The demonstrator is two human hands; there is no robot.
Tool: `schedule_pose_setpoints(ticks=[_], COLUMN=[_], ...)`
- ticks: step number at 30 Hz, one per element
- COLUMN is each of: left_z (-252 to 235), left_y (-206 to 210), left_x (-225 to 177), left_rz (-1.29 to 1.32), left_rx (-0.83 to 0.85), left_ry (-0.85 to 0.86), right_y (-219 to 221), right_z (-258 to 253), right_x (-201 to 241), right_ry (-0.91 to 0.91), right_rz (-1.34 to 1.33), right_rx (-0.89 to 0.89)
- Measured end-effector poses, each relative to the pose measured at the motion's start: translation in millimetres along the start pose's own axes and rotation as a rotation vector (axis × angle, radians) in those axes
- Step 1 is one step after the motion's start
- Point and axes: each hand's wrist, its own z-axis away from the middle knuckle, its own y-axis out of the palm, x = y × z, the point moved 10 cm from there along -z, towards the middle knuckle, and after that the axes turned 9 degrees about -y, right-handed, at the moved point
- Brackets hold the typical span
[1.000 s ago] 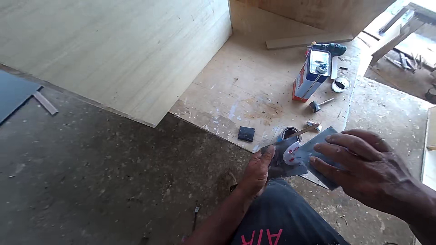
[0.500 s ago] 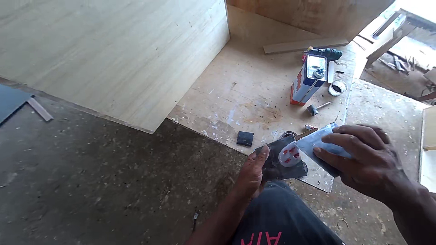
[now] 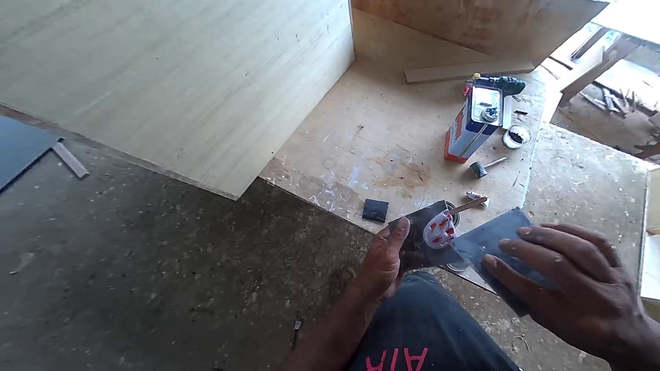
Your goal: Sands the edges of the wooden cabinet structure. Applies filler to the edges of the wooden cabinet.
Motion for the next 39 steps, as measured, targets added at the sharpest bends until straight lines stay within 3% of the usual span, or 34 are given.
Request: schedule_pose_setpoints(ticks=[8,12,16,20,27,31,39], left_z=[-2,-3,-3,-4,2,14,33], left_y=[4,4,7,9,32,49,82], left_x=[-2,-7,-20,-25,-25,-10,-15], left_rz=[0.006,0.013,0.073,0.109,0.022,-0.240,-0.854], left_rx=[0.042,0.069,0.076,0.083,0.098,0.026,-0.001], left_ry=[0.018,0.088,0.230,0.306,0.503,0.580,0.774], right_y=[-26,-12,51,73,90,106,130], right_z=[5,28,65,79,78,73,67], right_x=[-28,-47,-46,-34,-29,-33,-47], right_ry=[0.171,0.491,0.895,1.037,1.130,1.264,1.480], right_rz=[-0.187,-0.604,-1.241,-1.397,-1.379,-1.353,-1.538], right_rx=[-0.220,-0.482,-0.859,-0.989,-1.080,-1.065,-0.672])
